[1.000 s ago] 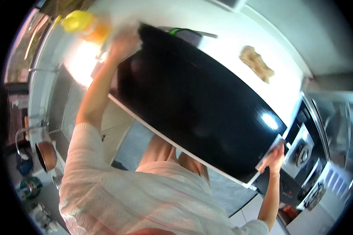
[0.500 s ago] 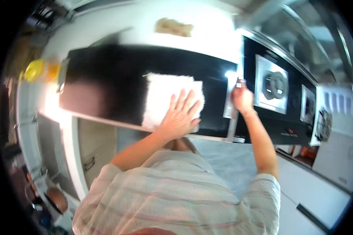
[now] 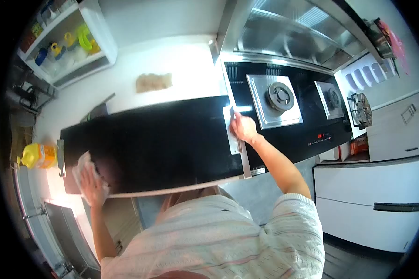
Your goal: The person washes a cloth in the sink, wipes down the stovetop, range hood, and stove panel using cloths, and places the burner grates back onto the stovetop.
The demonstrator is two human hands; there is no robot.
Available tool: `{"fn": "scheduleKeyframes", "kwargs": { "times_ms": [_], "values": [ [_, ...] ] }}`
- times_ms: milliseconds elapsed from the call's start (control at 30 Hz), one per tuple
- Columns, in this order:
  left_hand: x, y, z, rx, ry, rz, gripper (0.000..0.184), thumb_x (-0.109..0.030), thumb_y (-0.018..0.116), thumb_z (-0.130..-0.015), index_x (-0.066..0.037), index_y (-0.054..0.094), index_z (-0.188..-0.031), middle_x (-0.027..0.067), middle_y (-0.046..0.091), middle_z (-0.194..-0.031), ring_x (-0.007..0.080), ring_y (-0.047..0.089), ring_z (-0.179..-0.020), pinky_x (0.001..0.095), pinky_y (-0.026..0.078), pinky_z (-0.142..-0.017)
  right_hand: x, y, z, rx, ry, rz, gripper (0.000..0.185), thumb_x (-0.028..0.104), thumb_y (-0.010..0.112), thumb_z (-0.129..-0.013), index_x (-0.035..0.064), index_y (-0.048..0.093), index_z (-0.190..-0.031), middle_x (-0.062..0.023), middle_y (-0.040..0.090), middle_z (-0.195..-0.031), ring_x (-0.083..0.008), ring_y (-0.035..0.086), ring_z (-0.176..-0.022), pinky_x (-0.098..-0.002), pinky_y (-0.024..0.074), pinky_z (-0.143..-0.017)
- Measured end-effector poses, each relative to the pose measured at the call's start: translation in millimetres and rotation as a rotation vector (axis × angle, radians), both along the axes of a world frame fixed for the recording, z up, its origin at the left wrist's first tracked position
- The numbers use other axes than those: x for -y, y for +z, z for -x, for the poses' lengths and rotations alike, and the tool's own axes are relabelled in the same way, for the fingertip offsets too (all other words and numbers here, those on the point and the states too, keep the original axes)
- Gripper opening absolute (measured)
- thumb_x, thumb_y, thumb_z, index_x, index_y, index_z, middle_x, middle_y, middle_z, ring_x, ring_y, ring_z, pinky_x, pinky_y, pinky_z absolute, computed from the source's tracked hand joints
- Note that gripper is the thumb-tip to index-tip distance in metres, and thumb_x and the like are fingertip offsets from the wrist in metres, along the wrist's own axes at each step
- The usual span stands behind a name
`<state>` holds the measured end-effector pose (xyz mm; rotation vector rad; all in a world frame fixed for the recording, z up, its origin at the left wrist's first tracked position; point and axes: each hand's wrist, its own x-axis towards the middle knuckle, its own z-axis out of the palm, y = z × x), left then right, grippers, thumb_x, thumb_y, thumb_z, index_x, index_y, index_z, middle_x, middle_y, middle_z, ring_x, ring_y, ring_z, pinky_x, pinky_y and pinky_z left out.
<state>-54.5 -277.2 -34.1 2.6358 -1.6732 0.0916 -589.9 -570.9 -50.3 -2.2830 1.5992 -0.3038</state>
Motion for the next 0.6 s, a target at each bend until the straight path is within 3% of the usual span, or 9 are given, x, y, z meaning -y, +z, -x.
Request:
{"fn": "scheduleKeyframes", "kwargs": {
  "times_ms": [67,167,267,333,467,567,600],
  "values": [
    [-18.6,-26.8,-66.4,0.134,0.115,-0.010,0.053,-0.035,0.035,-0.093,-0.023,0.023,-0.143,0.0063,0.018,-0.149,0.0310,0.017,-0.136,0.0477,0.013,-0.109,-2.0,2.1,-2.2,-0.039,-0.035,0.010,0.029,0.025,0.044,-0.086,0.0047,0.048,-0.106,-0.0221,0.062,-0.069,-0.0407,0.060,-0.066,-0.0501,0.0482,-0.062],
    [-15.8,-19.9,-104.3,0.079,0.332,-0.009,0.051,-0.039,0.030,-0.095,-0.024,0.023,-0.143,0.0067,0.019,-0.149,0.0315,0.017,-0.136,0.0490,0.014,-0.108,-2.0,-0.1,-2.2,-0.077,-0.066,-0.014,0.033,0.025,0.044,-0.086,0.0064,0.046,-0.113,-0.0220,0.062,-0.073,-0.0406,0.061,-0.070,-0.0504,0.0481,-0.066],
    [-12.7,-26.4,-113.2,0.073,0.387,0.043,0.050,-0.041,0.027,-0.095,-0.026,0.025,-0.142,0.0073,0.020,-0.148,0.0325,0.020,-0.135,0.0495,0.016,-0.107,-3.6,2.8,-4.3,-0.079,-0.091,-0.057,0.040,0.025,0.043,-0.085,0.0087,0.044,-0.122,-0.0208,0.063,-0.075,-0.0389,0.062,-0.071,-0.0489,0.0484,-0.068],
    [-10.6,-23.5,-107.2,0.093,0.405,0.029,0.051,-0.038,0.033,-0.094,-0.021,0.026,-0.142,0.0114,0.021,-0.147,0.0322,0.021,-0.135,0.0487,0.019,-0.106,-5.5,9.4,-8.6,-0.074,-0.092,-0.067,0.040,0.025,0.043,-0.085,0.0088,0.045,-0.121,-0.0201,0.064,-0.075,-0.0380,0.062,-0.072,-0.0482,0.0485,-0.069],
    [-10.4,-53.7,-103.1,0.224,0.368,0.044,0.054,-0.034,0.039,-0.093,-0.014,0.026,-0.141,0.0153,0.023,-0.146,0.0320,0.023,-0.134,0.0484,0.023,-0.105,-5.3,8.5,-8.3,-0.110,-0.109,-0.078,0.039,0.024,0.043,-0.084,0.0089,0.046,-0.120,-0.0190,0.064,-0.080,-0.0373,0.062,-0.075,-0.0472,0.0486,-0.070],
    [3.1,-42.2,-35.7,0.212,0.223,0.029,0.051,-0.025,0.040,-0.093,-0.006,0.031,-0.139,0.0161,0.025,-0.145,0.0311,0.024,-0.134,0.0483,0.018,-0.106,-6.2,6.8,-7.4,-0.132,-0.125,-0.049,0.038,0.024,0.043,-0.085,0.0093,0.047,-0.119,-0.0195,0.064,-0.080,-0.0376,0.062,-0.076,-0.0472,0.0488,-0.069],
    [5.6,-59.3,-18.6,0.191,0.090,0.208,0.051,-0.024,0.041,-0.092,-0.007,0.031,-0.139,0.0162,0.025,-0.145,0.0311,0.023,-0.134,0.0480,0.017,-0.107,-6.0,6.5,-6.8,-0.136,-0.127,-0.046,0.038,0.024,0.043,-0.085,0.0094,0.047,-0.119,-0.0195,0.064,-0.080,-0.0376,0.062,-0.075,-0.0471,0.0489,-0.069]
  ]
}}
